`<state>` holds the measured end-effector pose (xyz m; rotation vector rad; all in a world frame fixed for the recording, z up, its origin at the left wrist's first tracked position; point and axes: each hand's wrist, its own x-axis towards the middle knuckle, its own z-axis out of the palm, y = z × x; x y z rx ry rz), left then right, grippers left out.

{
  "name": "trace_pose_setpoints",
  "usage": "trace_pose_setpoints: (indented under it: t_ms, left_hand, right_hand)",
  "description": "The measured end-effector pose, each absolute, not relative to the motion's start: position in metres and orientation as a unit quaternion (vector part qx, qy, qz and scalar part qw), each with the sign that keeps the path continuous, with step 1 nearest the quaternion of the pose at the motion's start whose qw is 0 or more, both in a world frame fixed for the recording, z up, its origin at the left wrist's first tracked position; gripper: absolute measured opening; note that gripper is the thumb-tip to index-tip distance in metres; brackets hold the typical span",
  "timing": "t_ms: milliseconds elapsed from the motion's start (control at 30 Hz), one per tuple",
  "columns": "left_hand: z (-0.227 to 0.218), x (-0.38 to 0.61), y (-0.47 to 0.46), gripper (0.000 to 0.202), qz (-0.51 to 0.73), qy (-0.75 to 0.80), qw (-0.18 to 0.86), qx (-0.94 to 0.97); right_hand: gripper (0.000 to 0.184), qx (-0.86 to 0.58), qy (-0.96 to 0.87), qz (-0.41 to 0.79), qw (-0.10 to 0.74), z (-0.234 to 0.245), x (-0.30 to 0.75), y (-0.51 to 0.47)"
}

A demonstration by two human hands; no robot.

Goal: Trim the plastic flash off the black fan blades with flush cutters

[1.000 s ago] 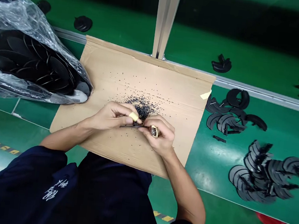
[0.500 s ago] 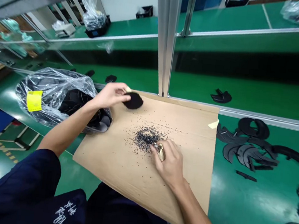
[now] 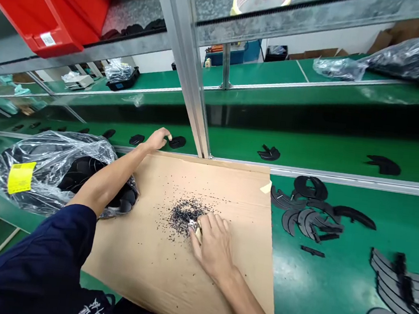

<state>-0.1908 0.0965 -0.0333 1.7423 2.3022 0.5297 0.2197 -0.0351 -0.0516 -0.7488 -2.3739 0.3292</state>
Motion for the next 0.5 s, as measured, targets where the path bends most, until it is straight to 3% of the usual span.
trace_pose_setpoints:
  t_ms: [133, 300, 500]
  left_hand:
    - [-0.043, -0.191, 0.107, 0.038, 0.147, 0.795, 0.111, 0.577]
    - [-0.046, -0.176, 0.104, 0.037, 0.144, 0.788, 0.116, 0.587]
    - [-0.025, -0.166, 0.09, 0.037, 0.154, 0.789, 0.104, 0.585]
  right_hand:
    - [0.005, -0.284, -0.908, 0.126, 0.28, -0.047, 0.22, -0.039]
    - [0.02, -0.274, -0.911, 0.133, 0.278, -0.05, 0.221, -0.042]
    - [0.025, -0.272, -0.911, 0.135, 0.278, -0.046, 0.223, -0.035]
